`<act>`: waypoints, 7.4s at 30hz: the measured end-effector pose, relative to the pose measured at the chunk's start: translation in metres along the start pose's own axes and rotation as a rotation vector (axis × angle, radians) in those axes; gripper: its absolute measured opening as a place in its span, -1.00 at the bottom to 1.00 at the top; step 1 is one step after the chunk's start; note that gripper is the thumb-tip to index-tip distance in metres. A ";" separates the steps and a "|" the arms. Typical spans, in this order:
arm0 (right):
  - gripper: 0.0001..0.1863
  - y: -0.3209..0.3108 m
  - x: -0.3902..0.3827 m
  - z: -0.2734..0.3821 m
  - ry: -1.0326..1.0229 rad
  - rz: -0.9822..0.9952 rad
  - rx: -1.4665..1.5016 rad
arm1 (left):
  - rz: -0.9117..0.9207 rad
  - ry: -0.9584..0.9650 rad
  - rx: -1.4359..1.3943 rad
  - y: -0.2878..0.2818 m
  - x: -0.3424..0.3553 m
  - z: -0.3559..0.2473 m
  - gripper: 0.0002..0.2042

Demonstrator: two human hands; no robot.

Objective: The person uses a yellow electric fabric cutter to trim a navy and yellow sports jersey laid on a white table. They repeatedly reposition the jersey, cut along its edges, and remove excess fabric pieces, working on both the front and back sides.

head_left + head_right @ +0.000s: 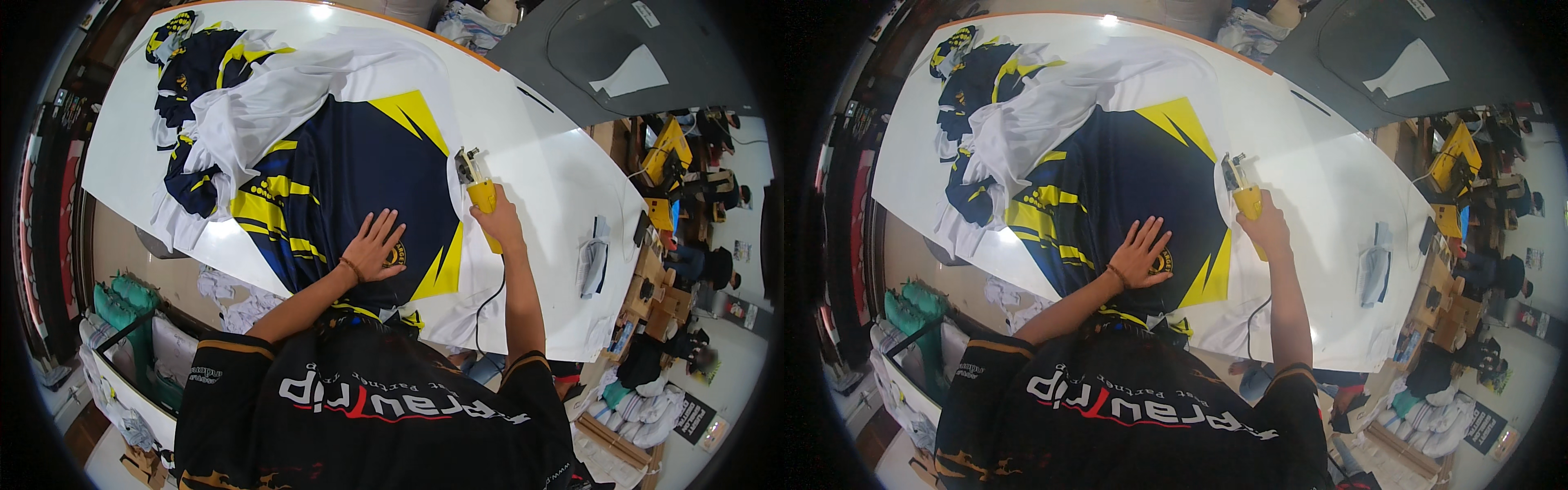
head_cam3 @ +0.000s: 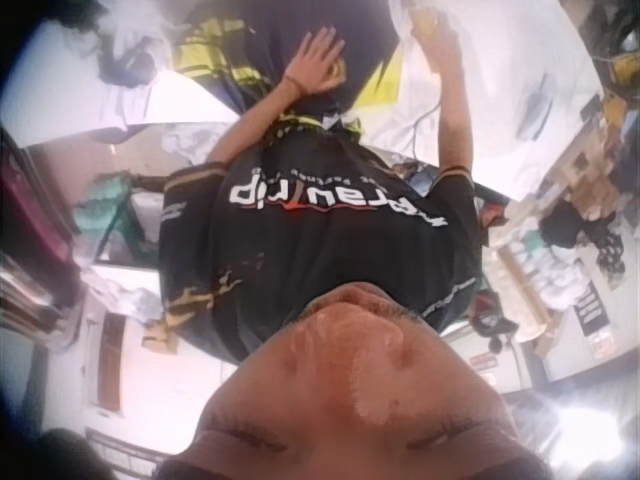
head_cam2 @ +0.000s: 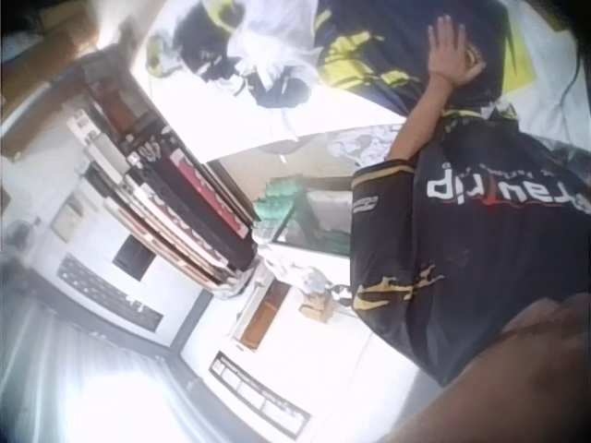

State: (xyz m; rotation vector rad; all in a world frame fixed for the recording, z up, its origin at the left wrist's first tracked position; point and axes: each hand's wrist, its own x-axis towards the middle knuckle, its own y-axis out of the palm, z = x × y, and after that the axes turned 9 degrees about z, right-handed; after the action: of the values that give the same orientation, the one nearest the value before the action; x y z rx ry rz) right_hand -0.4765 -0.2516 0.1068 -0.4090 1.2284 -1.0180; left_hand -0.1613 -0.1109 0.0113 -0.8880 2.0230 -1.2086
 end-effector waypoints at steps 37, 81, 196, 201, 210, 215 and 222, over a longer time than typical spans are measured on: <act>-0.20 -0.058 0.194 0.156 -0.211 -0.035 -0.074 | 0.024 0.014 -0.076 -0.006 -0.001 0.004 -0.09; -0.29 0.108 -0.119 0.010 -0.674 -0.464 0.159 | 0.413 0.305 -1.218 -0.149 -0.041 -0.088 -0.86; -0.14 0.220 -0.319 -0.138 0.327 -0.607 0.572 | 0.017 -0.287 -0.389 -0.062 -0.156 0.049 -0.45; -0.12 0.226 -0.350 -0.068 0.185 -0.292 0.554 | -0.106 -0.250 0.083 -0.032 -0.148 0.070 -0.09; -0.08 0.276 -0.373 -0.041 0.125 -0.212 0.298 | -0.066 -0.319 0.162 -0.010 -0.153 0.072 0.02; -0.07 0.265 -0.359 -0.032 0.155 -0.168 0.258 | -0.085 -0.326 0.171 -0.008 -0.154 0.074 0.02; -0.07 0.255 -0.349 -0.029 0.163 -0.146 0.227 | -0.108 -0.299 0.119 -0.010 -0.154 0.073 0.02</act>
State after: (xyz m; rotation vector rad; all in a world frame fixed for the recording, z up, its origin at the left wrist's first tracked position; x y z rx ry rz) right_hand -0.3932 0.1733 0.1097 -0.2439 1.2235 -1.3224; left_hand -0.0118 -0.0280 0.0163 -1.0618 1.6679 -1.1629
